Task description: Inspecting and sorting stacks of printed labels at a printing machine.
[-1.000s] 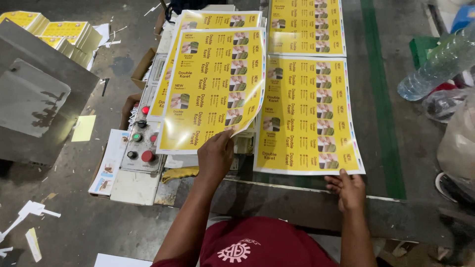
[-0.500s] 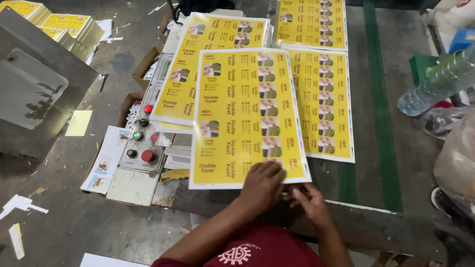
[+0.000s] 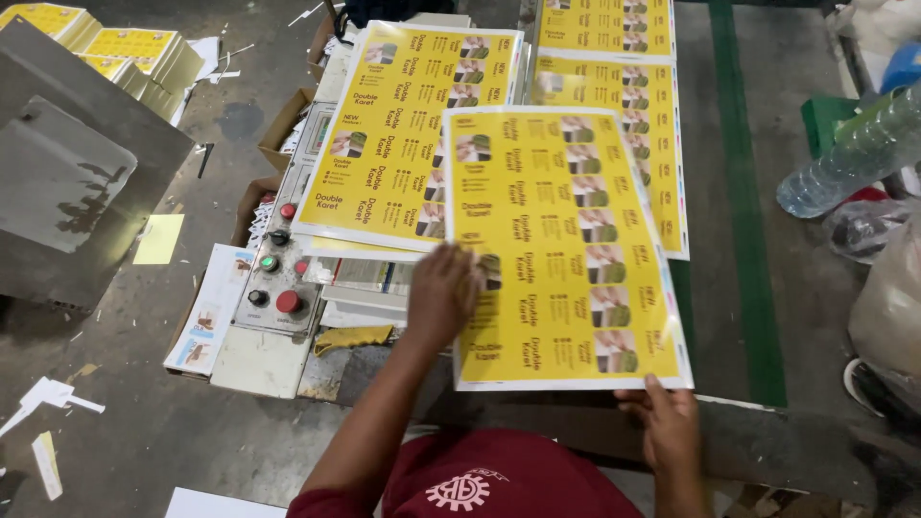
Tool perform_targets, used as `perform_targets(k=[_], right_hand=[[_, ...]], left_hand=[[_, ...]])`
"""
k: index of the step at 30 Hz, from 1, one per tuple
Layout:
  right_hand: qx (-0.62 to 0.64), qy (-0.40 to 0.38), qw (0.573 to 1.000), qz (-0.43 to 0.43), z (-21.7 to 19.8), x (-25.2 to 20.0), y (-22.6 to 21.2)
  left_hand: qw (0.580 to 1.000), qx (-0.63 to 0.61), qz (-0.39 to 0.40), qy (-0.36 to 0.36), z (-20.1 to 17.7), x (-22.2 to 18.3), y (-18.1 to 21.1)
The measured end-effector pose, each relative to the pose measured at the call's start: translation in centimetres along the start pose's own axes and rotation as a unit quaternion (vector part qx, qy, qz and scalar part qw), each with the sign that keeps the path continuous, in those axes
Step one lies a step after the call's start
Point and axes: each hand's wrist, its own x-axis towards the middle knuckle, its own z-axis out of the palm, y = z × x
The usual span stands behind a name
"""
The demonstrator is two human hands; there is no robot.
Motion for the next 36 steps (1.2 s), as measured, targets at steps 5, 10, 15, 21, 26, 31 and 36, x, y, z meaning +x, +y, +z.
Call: perform_targets(k=[5,10,15,21,26,31,36], right_hand=[[-0.028,0.055,0.998,0.013,-4.8,-0.4,0.5],[-0.061,0.104,0.992,0.021,-7.0,-1.7,0.2],[-0.074,0.114,0.99,0.033,-7.1,-2.9,-0.6],[-0.089,0.124,0.987,0.058,-7.7,-3.1,-0.5],[-0.059,0.1,0.992,0.052,-9.5,-2.3,1.8],[-0.073,0.102,0.99,0.062,-7.9,-2.6,1.1],[-0.051,0.072,0.994,0.058,-7.1,-0.4,2.4]], left_hand=[[0.998,0.038,-0.039,0.017,1.1,0.7,-4.6],[0.985,0.141,-0.026,-0.102,1.9,0.4,-6.1],[0.979,0.164,-0.039,-0.11,2.1,-1.1,-5.5],[0.986,0.165,-0.014,-0.013,-0.1,-0.1,-5.0],[0.994,0.112,0.001,-0.007,-3.6,2.4,-3.8],[0.991,0.113,0.018,0.066,-5.1,2.6,-1.0],[0.995,0.055,-0.002,0.084,-5.8,1.6,0.8]])
